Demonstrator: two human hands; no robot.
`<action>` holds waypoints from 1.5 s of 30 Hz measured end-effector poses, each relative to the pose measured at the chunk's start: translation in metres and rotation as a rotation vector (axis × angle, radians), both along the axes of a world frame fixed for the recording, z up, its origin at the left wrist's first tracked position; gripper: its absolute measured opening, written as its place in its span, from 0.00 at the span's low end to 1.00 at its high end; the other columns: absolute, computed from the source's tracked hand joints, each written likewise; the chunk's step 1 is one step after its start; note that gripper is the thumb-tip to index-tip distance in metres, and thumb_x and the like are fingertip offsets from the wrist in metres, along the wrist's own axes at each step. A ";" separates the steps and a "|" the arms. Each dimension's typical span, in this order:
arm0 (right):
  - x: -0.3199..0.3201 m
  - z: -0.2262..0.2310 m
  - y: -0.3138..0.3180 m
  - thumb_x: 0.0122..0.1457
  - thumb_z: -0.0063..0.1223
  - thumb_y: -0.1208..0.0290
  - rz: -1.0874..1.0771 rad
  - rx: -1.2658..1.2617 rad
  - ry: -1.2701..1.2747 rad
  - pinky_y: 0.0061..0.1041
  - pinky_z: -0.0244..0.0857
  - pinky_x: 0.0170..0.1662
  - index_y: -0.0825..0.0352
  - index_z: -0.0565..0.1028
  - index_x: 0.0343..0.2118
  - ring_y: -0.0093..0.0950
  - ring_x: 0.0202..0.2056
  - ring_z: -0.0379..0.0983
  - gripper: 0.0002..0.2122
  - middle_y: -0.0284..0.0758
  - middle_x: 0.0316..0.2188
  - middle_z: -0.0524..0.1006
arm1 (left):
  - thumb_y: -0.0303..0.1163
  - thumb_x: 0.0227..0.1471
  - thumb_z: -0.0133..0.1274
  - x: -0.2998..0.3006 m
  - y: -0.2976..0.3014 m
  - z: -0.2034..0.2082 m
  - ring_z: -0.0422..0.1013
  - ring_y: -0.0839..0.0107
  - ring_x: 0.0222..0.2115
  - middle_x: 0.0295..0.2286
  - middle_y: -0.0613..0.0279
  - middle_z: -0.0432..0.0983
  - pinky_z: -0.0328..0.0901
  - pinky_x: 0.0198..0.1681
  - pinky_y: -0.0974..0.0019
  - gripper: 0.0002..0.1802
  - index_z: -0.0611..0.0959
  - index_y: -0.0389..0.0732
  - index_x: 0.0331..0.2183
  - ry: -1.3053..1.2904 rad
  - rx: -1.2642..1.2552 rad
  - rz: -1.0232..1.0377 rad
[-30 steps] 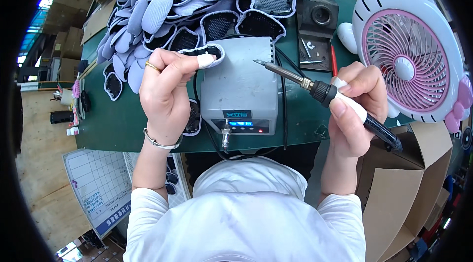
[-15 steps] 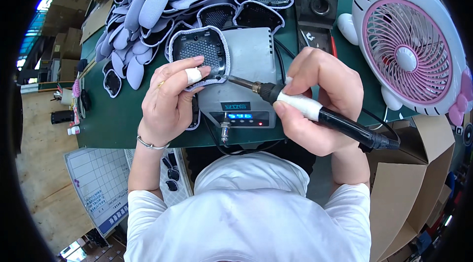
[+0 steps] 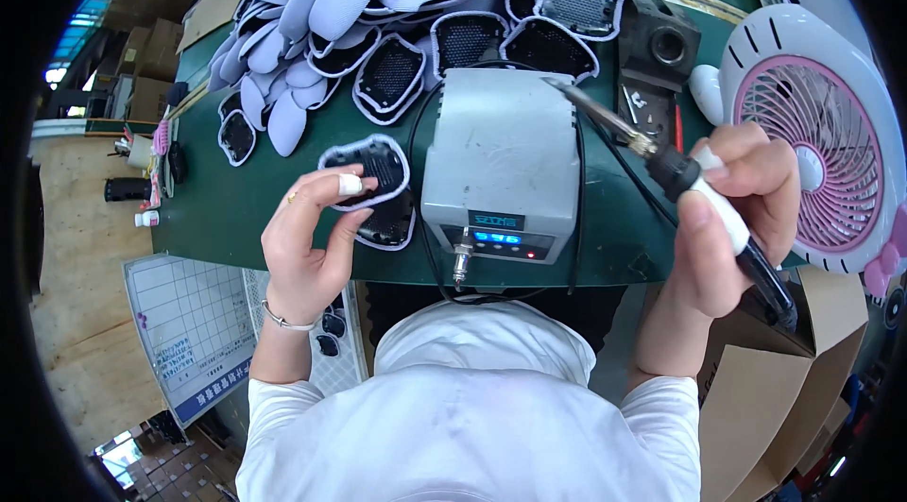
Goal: The person bonds mesh fabric covers onto plastic earpad frames using a soldering iron, pressing the edges by hand and heat-sealing them with the tool tip.
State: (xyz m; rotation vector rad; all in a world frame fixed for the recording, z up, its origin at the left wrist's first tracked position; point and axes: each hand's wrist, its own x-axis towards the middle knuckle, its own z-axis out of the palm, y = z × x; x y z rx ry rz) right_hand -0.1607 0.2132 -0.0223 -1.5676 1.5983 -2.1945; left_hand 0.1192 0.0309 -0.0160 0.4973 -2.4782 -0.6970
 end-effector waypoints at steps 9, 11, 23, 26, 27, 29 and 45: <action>0.003 -0.016 0.014 0.48 0.53 0.71 0.042 -0.015 -0.301 0.19 0.56 0.36 0.64 0.69 0.33 0.24 0.29 0.63 0.09 0.36 0.29 0.71 | 0.19 0.46 0.59 -0.008 -0.030 0.003 0.74 0.69 0.28 0.33 0.58 0.80 0.69 0.30 0.69 0.15 0.80 0.37 0.39 -0.133 0.208 0.053; 0.005 -0.017 0.017 0.48 0.53 0.71 0.036 -0.024 -0.296 0.18 0.56 0.36 0.64 0.69 0.33 0.24 0.28 0.63 0.09 0.36 0.28 0.71 | 0.19 0.47 0.58 -0.034 -0.045 -0.005 0.74 0.67 0.29 0.33 0.58 0.80 0.69 0.31 0.67 0.15 0.79 0.37 0.40 -0.081 0.063 0.025; 0.009 -0.018 0.037 0.47 0.54 0.71 -0.017 -0.027 -0.336 0.18 0.56 0.33 0.64 0.69 0.33 0.23 0.26 0.63 0.10 0.36 0.29 0.71 | 0.13 0.48 0.55 -0.059 -0.045 0.003 0.76 0.69 0.30 0.38 0.57 0.81 0.72 0.33 0.71 0.23 0.75 0.38 0.47 0.065 -0.159 0.136; 0.008 -0.024 0.033 0.46 0.56 0.71 0.056 -0.039 -0.381 0.17 0.56 0.32 0.64 0.69 0.32 0.23 0.26 0.63 0.11 0.35 0.28 0.72 | 0.11 0.47 0.54 -0.054 -0.024 -0.002 0.77 0.67 0.34 0.38 0.54 0.81 0.73 0.36 0.71 0.22 0.77 0.37 0.45 0.243 -0.071 -0.062; 0.008 -0.026 0.032 0.46 0.57 0.71 0.078 -0.042 -0.396 0.17 0.56 0.32 0.64 0.69 0.32 0.23 0.26 0.63 0.11 0.35 0.28 0.72 | 0.10 0.47 0.53 -0.054 -0.020 -0.004 0.78 0.67 0.35 0.39 0.54 0.81 0.73 0.36 0.71 0.21 0.77 0.36 0.44 0.303 -0.038 -0.129; 0.011 -0.026 0.030 0.45 0.57 0.71 0.076 -0.020 -0.378 0.17 0.56 0.31 0.64 0.69 0.31 0.23 0.26 0.63 0.11 0.35 0.27 0.72 | 0.09 0.47 0.53 -0.058 -0.016 -0.008 0.78 0.66 0.36 0.39 0.53 0.81 0.73 0.37 0.71 0.20 0.78 0.36 0.44 0.276 -0.060 -0.168; 0.029 -0.006 -0.009 0.40 0.61 0.72 0.158 0.210 -0.007 0.18 0.54 0.25 0.65 0.70 0.26 0.23 0.22 0.60 0.11 0.34 0.24 0.72 | 0.13 0.43 0.56 -0.062 -0.009 -0.013 0.76 0.59 0.41 0.34 0.54 0.81 0.72 0.43 0.64 0.14 0.82 0.31 0.36 0.215 -0.141 -0.264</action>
